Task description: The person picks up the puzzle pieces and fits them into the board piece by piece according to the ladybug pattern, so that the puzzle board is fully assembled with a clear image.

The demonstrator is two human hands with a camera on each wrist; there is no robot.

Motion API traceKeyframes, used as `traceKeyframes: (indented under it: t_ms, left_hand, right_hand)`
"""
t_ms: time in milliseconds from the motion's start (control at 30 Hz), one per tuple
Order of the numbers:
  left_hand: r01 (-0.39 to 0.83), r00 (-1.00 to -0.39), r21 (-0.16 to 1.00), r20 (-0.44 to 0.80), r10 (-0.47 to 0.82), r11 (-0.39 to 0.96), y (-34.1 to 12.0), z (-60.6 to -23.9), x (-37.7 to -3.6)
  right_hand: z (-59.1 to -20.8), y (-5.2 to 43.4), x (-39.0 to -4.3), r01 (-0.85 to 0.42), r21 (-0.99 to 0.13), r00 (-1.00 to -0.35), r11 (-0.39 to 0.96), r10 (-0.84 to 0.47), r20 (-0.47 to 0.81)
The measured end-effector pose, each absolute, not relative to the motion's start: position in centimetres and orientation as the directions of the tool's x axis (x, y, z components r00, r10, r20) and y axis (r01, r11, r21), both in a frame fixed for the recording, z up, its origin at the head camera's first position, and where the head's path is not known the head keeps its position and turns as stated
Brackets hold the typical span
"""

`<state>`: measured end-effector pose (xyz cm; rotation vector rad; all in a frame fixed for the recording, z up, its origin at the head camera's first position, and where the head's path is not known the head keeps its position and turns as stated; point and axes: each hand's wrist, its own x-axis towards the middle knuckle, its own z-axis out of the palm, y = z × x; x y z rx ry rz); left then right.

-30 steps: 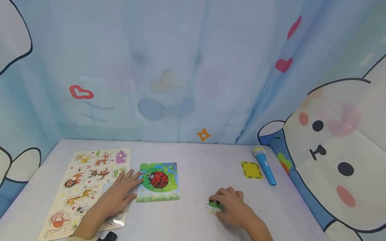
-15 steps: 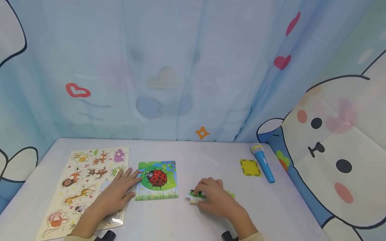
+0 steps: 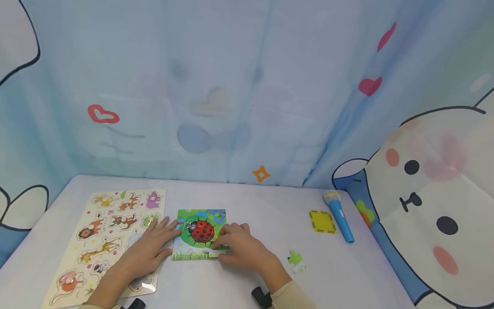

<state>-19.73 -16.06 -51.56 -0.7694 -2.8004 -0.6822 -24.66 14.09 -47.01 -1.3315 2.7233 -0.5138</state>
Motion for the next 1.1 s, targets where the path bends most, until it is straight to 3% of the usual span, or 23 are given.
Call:
traceKeyframes:
  t_ms: [333,533,867,1100]
  left_hand:
    - [0.515,-0.857,0.362,0.248,0.452,0.777,-16.2,-51.4,-19.6]
    - [0.511,-0.859,0.375,0.252,0.445,0.774,-16.3,-51.3,-19.6]
    - [0.503,-0.864,0.377,0.247,0.438,0.778,-16.3,-51.6,-19.8]
    - [0.509,-0.86,0.386,0.258,0.44,0.77,-16.2,-51.9,-19.9]
  right_hand:
    - [-46.8,11.0,-24.9,-0.791,-0.31,-0.575,0.527,-0.813,0.085]
    - [-47.3,9.8,-25.2,-0.785,-0.295,-0.58,0.544,-0.813,0.044]
    - [-47.5,9.5,-25.2,-0.771,-0.265,-0.601,0.579,-0.799,-0.001]
    - [-47.9,11.1,-25.0,-0.806,-0.216,-0.563,0.551,-0.826,-0.005]
